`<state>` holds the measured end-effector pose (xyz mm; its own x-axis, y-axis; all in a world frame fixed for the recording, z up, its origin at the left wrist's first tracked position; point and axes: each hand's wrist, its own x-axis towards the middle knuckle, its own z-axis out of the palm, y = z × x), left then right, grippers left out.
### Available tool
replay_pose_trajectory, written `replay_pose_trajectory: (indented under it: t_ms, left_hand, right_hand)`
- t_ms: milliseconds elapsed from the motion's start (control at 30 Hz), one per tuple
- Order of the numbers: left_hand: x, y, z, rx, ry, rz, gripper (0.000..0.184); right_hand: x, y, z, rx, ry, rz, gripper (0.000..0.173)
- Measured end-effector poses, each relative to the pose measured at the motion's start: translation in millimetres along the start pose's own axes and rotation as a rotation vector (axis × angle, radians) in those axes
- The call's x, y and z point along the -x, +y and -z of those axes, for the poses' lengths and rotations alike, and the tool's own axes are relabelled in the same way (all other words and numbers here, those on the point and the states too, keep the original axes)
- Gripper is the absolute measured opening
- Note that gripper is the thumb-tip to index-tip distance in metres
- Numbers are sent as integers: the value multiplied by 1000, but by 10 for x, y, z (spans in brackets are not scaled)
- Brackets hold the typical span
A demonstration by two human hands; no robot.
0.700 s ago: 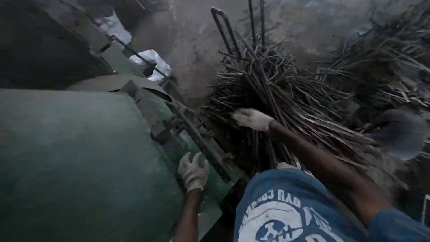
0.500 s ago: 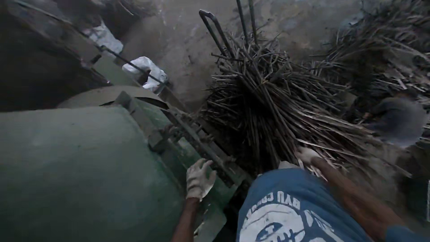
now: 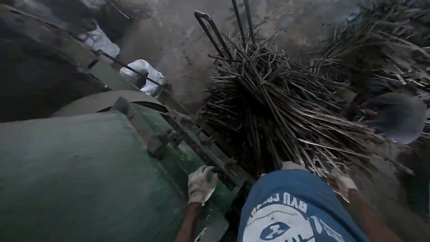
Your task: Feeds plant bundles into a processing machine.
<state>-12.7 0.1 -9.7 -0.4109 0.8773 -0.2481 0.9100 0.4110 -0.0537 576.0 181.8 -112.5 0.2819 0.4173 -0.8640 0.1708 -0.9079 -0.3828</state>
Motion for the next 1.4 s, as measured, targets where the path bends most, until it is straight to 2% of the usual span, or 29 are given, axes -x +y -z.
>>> replay_pose_trajectory:
  t_ms: [100,367,667,900,1100,1233,1400]
  left_hand:
    - [-4,13,4,-9,-2,12,42]
    - [5,33,30,-1,-8,24,41]
    - [1,45,26,26,2,44,40]
    - [-12,48,29,17,-11,42,40]
    - [9,24,3,12,-29,43,40]
    - [16,22,12,22,-14,33,39]
    - [11,67,118,44,-75,54,39]
  right_hand:
    - [-78,-265,-215,103,-109,107,44]
    - [-130,-821,-639,182,-138,186,49]
    - [-225,-579,-651,185,-181,134,48]
    - [-346,-282,-503,133,-92,140,47]
    - [-160,-326,-469,99,-80,75,43]
    - [-203,-318,-481,164,-77,121,44]
    - [-289,-337,-524,158,-135,169,47]
